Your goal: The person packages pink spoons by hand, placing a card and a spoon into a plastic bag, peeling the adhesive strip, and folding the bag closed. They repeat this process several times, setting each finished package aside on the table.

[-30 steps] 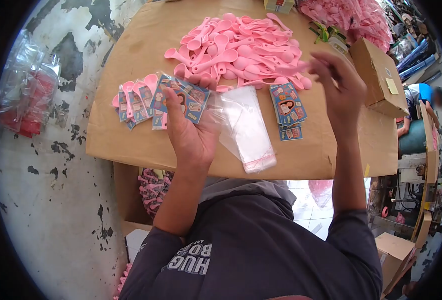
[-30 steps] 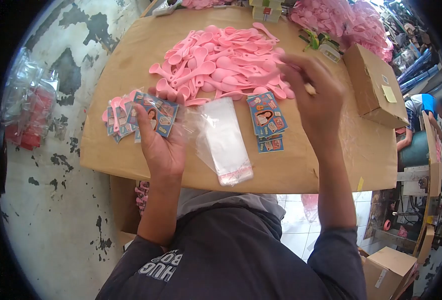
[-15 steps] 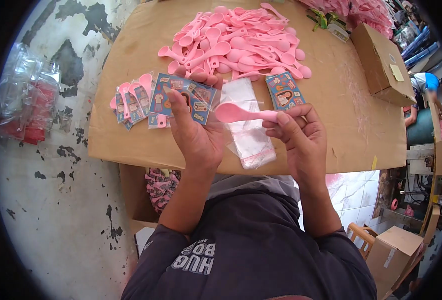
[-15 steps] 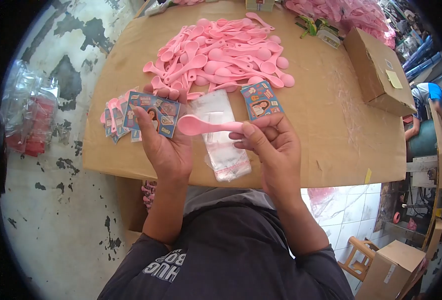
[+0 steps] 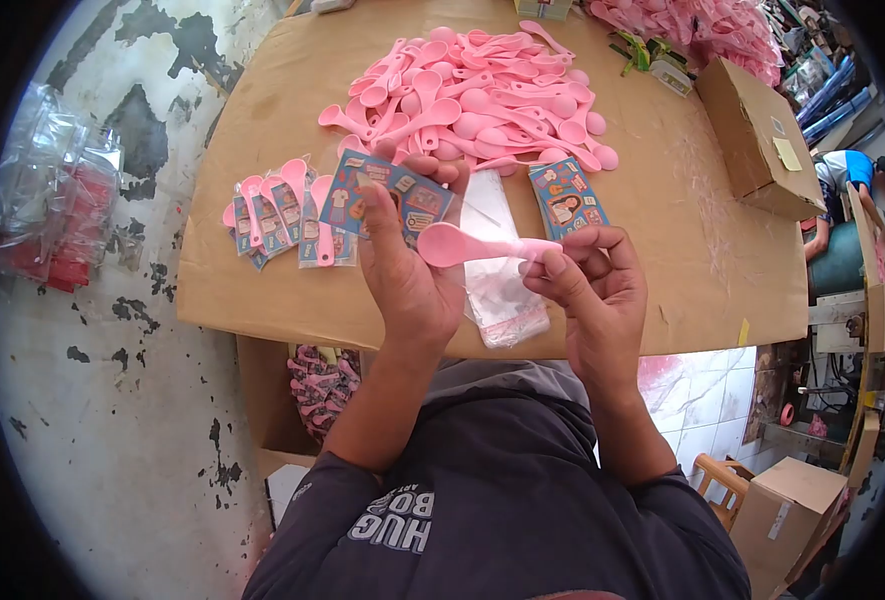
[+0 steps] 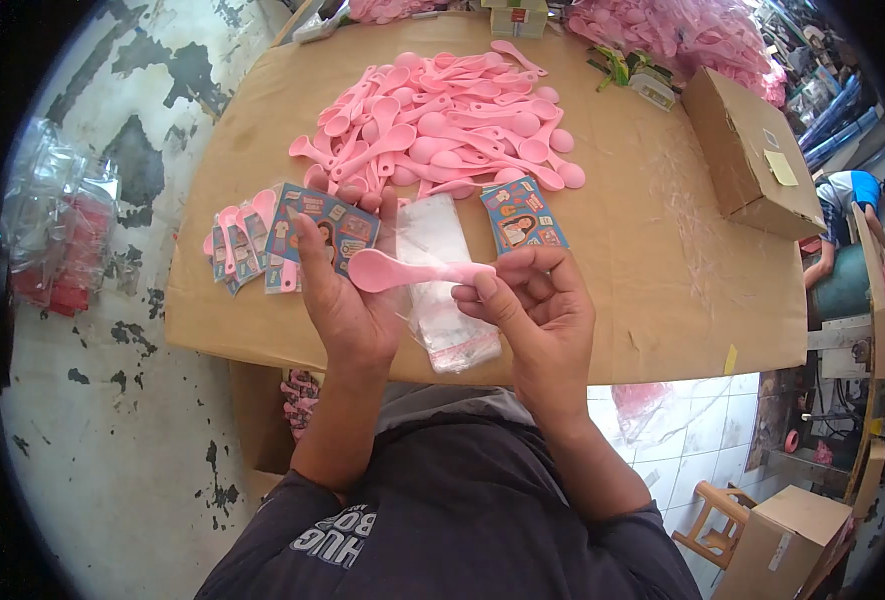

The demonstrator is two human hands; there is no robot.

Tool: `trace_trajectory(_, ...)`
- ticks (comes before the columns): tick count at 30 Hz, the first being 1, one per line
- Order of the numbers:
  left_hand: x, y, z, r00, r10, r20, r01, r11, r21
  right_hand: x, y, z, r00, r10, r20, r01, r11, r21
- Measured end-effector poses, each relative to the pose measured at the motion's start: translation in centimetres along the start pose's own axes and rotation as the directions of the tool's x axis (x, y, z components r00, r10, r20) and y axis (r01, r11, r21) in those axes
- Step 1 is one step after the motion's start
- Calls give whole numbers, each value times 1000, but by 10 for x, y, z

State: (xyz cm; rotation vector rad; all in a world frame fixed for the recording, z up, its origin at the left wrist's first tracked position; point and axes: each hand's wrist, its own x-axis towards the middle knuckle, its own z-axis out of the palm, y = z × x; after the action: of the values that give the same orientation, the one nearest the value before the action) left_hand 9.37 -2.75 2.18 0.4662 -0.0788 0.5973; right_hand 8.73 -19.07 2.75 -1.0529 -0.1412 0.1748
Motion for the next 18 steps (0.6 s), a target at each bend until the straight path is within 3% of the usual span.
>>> trace_trajectory(7, 2, 2, -3, 999, -7, 41, 8, 1000, -25, 8, 11, 10, 994, 58, -89, -52, 996, 66)
trace_trajectory(10, -1, 0, 1, 1000, 6, -18, -6, 1000, -15, 4, 14, 23, 992, 116, 58, -121, 988, 93)
trace_trajectory(12, -3, -1, -1, 992, -67, 107, 61, 997, 55, 9, 21, 17, 992, 71, 107, -72, 997, -1)
trace_trajectory(13, -5, 0, -2, 993, -58, 101, 53, 997, 56, 12, 22, 14, 988, 24, 152, -11, 996, -86)
trace_trajectory(15, -10, 0, -3, 977, -201, 66, 201, 980, 2, 15, 20, 14, 986, 24, 167, -4, 993, -118)
trace_trajectory(18, -13, 0, -5, 960, -271, 63, 273, 962, -21, 18, 20, 16, 986, 13, 169, 12, 989, -144)
